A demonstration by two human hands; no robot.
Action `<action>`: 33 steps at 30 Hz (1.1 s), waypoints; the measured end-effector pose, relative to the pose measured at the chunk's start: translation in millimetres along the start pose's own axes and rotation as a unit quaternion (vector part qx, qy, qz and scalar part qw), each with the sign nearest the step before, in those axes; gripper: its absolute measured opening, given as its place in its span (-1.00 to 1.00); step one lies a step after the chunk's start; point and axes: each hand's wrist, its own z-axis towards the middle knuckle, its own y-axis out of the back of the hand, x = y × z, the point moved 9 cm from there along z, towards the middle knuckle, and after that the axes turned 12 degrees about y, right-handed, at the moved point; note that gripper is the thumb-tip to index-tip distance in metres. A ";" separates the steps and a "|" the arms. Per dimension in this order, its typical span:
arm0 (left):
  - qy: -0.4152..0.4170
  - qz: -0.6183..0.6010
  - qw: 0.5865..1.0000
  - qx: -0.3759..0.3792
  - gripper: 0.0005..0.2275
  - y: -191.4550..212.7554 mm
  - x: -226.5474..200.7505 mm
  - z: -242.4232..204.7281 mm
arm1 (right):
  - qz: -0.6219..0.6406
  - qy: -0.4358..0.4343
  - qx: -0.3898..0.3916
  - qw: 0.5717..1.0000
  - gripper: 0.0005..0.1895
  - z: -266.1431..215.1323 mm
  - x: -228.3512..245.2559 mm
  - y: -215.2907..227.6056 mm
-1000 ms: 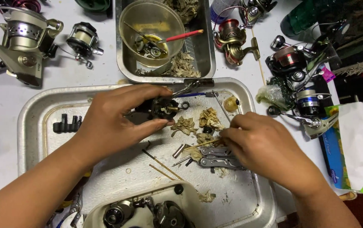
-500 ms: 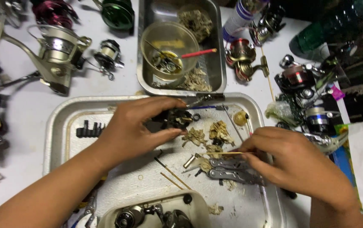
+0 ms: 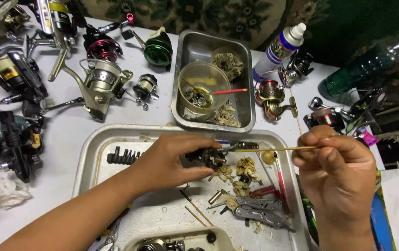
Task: Assembling the internal components and gears of a fishing reel body
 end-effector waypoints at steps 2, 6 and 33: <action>-0.004 -0.004 1.000 0.004 -0.53 1.1 -4.4 0.1 | -0.025 0.043 0.030 0.998 -0.87 -1.1 10.7 -21.5; -0.007 -0.013 1.000 0.019 -0.55 0.1 -6.0 -0.2 | -0.184 0.158 0.017 0.970 -0.86 -12.6 19.2 -27.9; -0.020 -0.017 0.999 0.045 -0.57 -5.6 -7.3 -1.2 | -0.292 0.116 0.149 0.938 -0.77 -30.5 2.2 -80.8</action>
